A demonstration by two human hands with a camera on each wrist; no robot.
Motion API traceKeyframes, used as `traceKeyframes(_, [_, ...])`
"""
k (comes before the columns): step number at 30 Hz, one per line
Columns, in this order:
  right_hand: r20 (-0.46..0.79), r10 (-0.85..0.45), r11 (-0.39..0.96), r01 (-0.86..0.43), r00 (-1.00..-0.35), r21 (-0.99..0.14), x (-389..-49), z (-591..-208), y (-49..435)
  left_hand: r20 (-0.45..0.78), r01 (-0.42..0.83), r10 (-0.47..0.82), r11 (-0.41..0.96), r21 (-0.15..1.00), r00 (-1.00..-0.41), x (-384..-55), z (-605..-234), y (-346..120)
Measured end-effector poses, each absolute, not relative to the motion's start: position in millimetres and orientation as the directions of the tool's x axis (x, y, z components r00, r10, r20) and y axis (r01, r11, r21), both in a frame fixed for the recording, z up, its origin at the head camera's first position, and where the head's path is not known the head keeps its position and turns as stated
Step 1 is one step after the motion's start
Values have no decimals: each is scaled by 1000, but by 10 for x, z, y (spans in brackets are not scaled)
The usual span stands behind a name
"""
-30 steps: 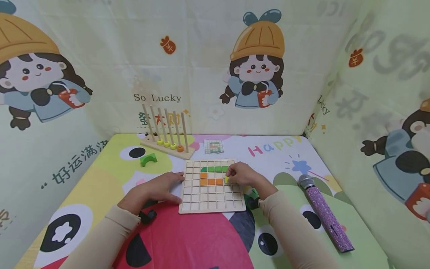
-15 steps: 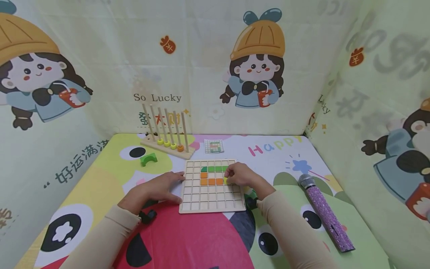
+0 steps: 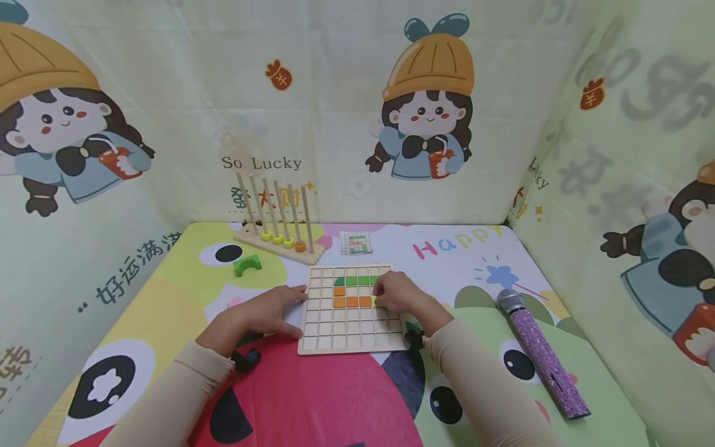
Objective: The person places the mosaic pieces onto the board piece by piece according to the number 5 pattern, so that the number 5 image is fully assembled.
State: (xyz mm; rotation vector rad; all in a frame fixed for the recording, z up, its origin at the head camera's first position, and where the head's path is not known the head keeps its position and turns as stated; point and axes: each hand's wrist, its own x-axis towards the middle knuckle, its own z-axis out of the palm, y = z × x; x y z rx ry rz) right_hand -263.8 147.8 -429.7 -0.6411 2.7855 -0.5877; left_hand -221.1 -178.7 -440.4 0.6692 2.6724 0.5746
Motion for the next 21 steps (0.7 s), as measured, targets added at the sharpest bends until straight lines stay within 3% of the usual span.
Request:
traceKeyframes(11, [-91, -400, 785, -289, -912, -548, -2533, -4267, 1845, -208, 384, 519, 799, 462, -829, -2202, -4398, -1792])
traceKeyframes(21, [-40, -363, 809, -294, -931, -510, -2398, -4325, 2372, -196, 398, 523, 800, 449, -830, -2231, -4421, -1805])
